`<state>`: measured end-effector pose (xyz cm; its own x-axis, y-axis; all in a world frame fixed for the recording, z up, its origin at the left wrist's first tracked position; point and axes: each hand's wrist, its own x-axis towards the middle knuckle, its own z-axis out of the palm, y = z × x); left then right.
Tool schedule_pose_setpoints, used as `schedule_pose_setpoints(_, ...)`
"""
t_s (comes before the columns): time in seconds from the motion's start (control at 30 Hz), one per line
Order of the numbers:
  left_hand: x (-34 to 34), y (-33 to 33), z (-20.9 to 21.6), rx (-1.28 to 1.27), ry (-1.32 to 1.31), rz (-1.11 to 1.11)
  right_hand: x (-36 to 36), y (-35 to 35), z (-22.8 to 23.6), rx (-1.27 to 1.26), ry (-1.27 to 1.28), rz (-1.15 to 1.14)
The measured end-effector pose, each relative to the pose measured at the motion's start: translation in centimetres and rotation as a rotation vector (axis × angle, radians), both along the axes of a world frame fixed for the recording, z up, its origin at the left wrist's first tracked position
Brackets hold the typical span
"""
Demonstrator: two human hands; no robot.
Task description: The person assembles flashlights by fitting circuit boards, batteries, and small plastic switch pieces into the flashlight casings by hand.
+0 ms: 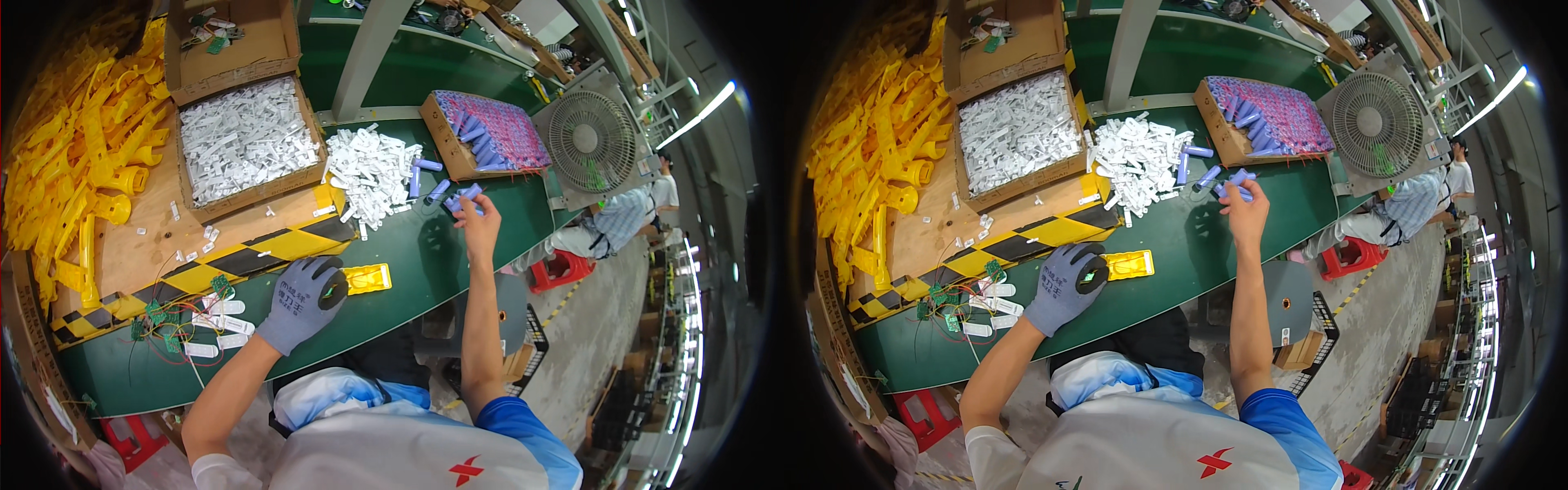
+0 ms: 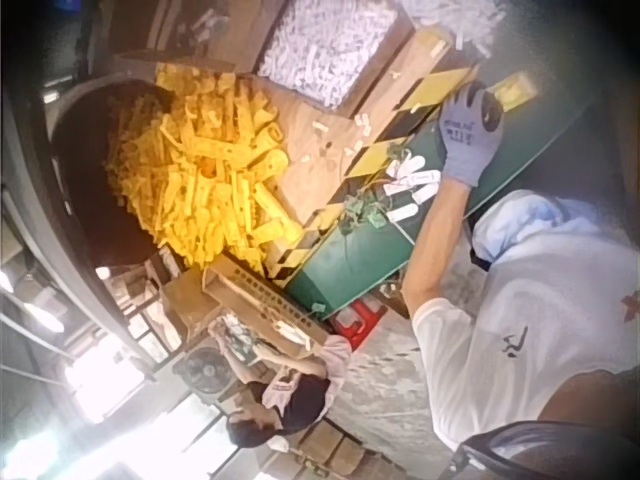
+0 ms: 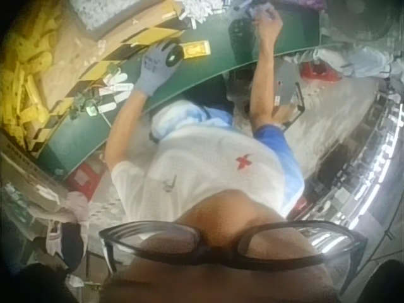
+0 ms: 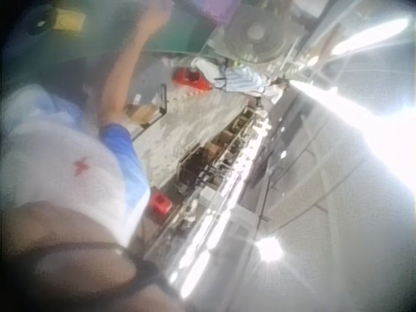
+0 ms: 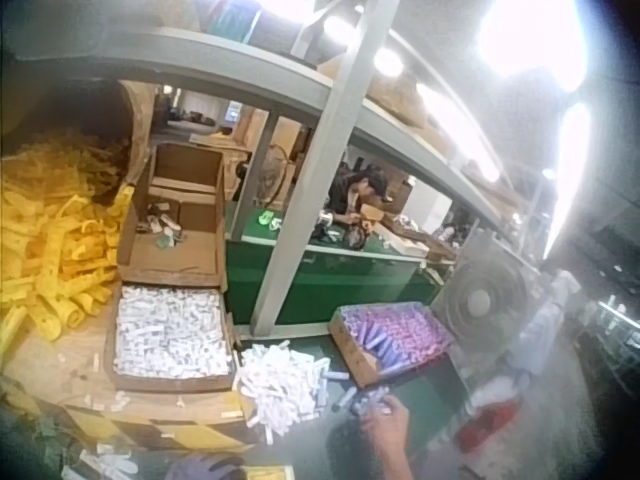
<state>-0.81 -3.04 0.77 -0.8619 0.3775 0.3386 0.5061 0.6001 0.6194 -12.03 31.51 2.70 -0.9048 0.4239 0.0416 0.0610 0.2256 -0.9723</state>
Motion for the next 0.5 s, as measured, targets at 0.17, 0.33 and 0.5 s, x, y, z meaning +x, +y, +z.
schedule_pose_setpoints(0.17, -0.2, 0.6, 0.2, 0.048, 0.069, -0.01, 2.7, -0.2, 1.8, -0.566, 0.362, 0.11)
schedule_pose_setpoints(0.33, 0.7, 0.0, -0.6, 0.003, 0.079, 0.023, 11.0, -9.6, 0.5, -0.29, 0.118, 0.587)
schedule_pose_setpoints(0.5, 0.7, 0.8, 0.4, 0.007, 0.09, -0.022, 12.2, -10.7, -0.8, 0.154, 0.312, 0.827)
